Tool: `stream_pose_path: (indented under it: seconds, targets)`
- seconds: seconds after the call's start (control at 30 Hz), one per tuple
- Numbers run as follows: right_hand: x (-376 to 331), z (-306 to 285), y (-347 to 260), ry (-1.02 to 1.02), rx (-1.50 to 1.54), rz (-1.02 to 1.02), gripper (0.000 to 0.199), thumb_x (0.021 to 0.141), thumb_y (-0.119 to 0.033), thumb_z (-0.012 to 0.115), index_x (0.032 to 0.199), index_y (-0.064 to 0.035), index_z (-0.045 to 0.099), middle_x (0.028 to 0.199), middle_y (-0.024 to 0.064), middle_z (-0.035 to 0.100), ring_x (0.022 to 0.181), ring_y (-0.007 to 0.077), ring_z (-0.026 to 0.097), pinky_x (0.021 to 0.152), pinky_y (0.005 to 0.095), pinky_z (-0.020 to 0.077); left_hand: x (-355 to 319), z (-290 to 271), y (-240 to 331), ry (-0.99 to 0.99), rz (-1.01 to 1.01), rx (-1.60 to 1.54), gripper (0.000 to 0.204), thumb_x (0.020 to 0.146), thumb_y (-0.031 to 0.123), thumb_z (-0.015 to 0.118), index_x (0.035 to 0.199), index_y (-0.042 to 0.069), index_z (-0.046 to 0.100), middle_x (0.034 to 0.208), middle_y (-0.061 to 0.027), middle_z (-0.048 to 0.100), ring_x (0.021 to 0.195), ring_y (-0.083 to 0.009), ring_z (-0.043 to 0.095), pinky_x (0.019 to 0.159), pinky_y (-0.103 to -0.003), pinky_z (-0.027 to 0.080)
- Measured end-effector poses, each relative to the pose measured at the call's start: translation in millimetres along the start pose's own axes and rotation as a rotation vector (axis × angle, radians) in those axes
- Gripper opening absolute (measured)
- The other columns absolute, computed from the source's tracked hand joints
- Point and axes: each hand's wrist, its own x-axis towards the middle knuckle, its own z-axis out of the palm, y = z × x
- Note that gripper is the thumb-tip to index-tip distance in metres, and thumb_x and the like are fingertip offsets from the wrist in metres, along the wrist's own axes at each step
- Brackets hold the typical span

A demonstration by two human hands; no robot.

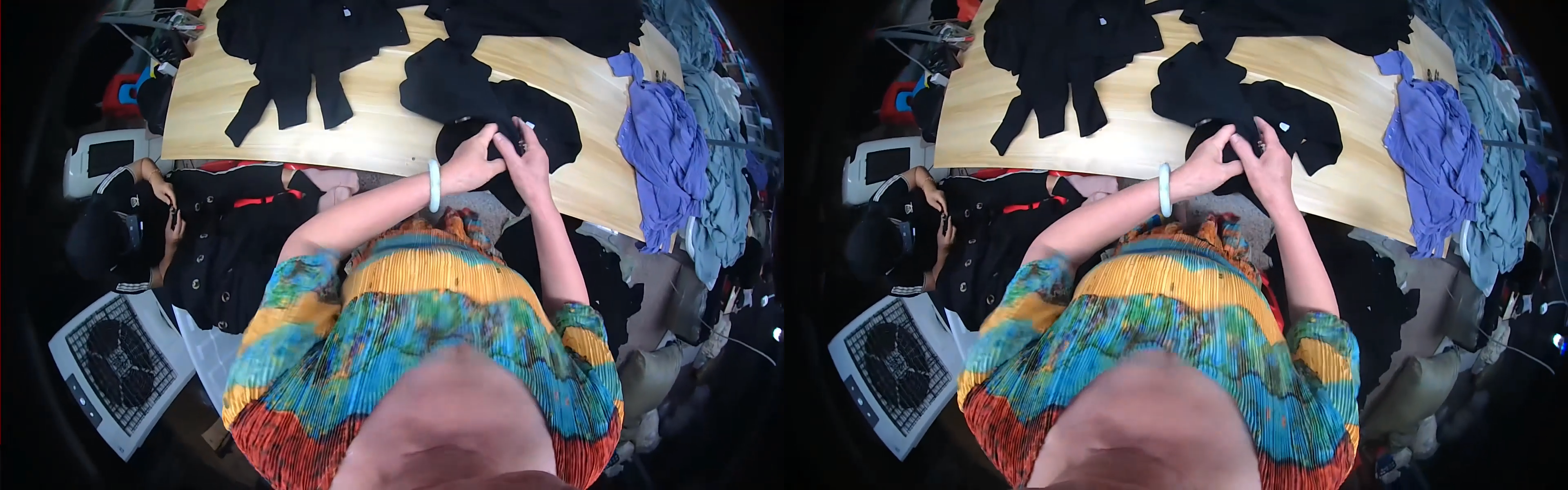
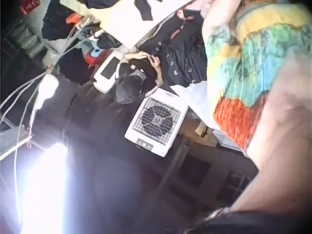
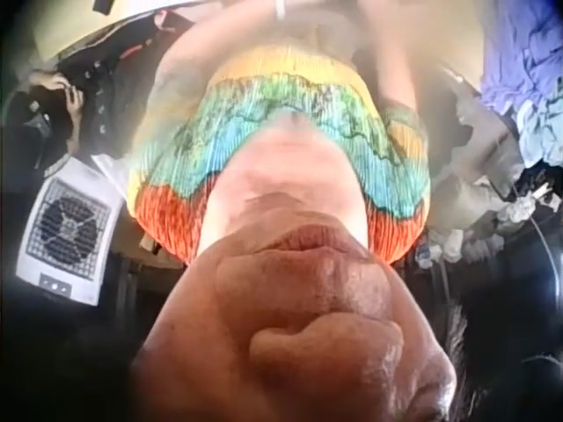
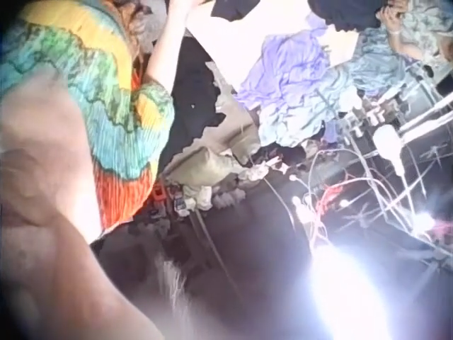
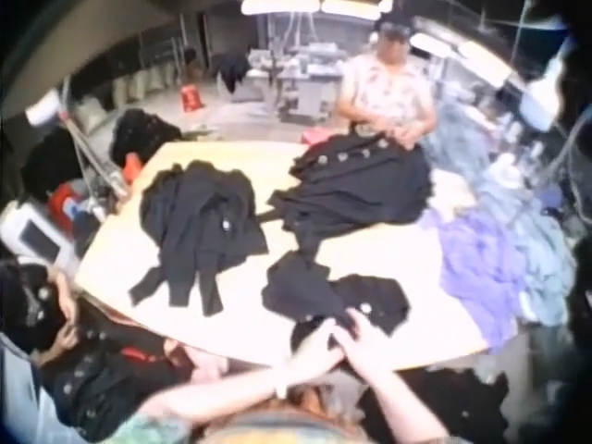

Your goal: Trim loose threads from black garments using thread nippers and sort them into piles.

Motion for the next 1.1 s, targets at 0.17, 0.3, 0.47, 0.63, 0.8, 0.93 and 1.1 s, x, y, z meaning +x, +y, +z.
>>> stream_pose_path:
  seconds: [0.17,0.3,0.47,0.63,0.8,0.93,1.1]
  targets:
    - [29.8,-15.5,14.9,-0.074,0.331,0.328,0.025,0.078,-0.020,0.058,0.093,0.0004,0.058,0.065,0.0004,0.055,0.055,0.0059,0.048,0.051,0.0205,0.0390,7.8,-13.9,-10.6,-0.029,-0.072,-0.231,0.050,0.071,0.016,0.061,0.113,-0.002,0.039,0.096,-0.0152,0.055,0.078,-0.0156,0.055,0.070,-0.027,0.043]
    - [46.0,-54.7,-23.7,-0.235,0.400,0.326,0.023,0.078,-0.023,0.059,0.090,-0.0024,0.059,0.057,-0.0049,0.046,0.044,0.0029,0.037,0.040,0.0184,0.0298,34.6,-36.1,-8.3,0.602,0.155,0.331,0.037,0.064,0.004,0.063,0.095,0.002,0.043,0.096,-0.0162,0.043,0.086,-0.0299,0.046,0.077,-0.034,0.041]
    - [69.1,-111.3,-80.3,-0.388,0.365,0.128,0.018,0.078,-0.013,0.060,0.088,0.0014,0.056,0.066,-0.0028,0.052,0.055,0.0023,0.045,0.051,0.0156,0.0370,70.9,-53.0,32.5,0.212,0.338,0.209,0.037,0.065,-0.001,0.056,0.102,-0.001,0.049,0.085,-0.0095,0.054,0.079,-0.0177,0.053,0.069,-0.028,0.043]
    - [102.8,-198.1,-92.6,-0.337,0.616,-0.119,0.012,0.078,-0.007,0.055,0.087,0.0016,0.058,0.078,0.0042,0.060,0.071,0.0089,0.055,0.067,0.0208,0.0432,46.7,-57.9,138.0,-0.247,0.134,-0.604,0.039,0.072,-0.005,0.050,0.110,-0.003,0.046,0.100,-0.0045,0.054,0.091,-0.0101,0.052,0.082,-0.023,0.041]
    - [140.0,-179.9,-77.9,-0.288,0.445,-0.129,0.016,0.076,-0.015,0.062,0.085,-0.0010,0.060,0.072,-0.0032,0.056,0.064,0.0025,0.048,0.059,0.0159,0.0365,30.2,-38.1,138.7,-0.213,0.036,-0.905,0.053,0.071,-0.008,0.045,0.122,-0.002,0.033,0.114,-0.0097,0.047,0.104,-0.0154,0.048,0.092,-0.027,0.037]
    - [156.6,-155.4,-52.1,-0.315,0.319,-0.113,0.016,0.076,-0.018,0.063,0.082,-0.0036,0.060,0.061,-0.0093,0.044,0.055,-0.0008,0.034,0.049,0.0161,0.0240,33.3,-28.1,127.1,-0.109,0.010,-0.996,0.053,0.072,-0.008,0.043,0.123,-0.001,0.032,0.114,-0.0107,0.048,0.102,-0.0164,0.051,0.089,-0.029,0.040]
    - [161.9,-120.5,-36.6,-0.248,0.269,-0.251,0.020,0.076,-0.018,0.062,0.089,-0.0024,0.061,0.064,-0.0077,0.048,0.054,-0.0003,0.036,0.050,0.0156,0.0289,35.1,-23.0,127.2,0.001,-0.037,-1.068,0.043,0.069,-0.007,0.045,0.112,0.001,0.041,0.105,-0.0059,0.051,0.095,-0.0130,0.051,0.085,-0.024,0.041]
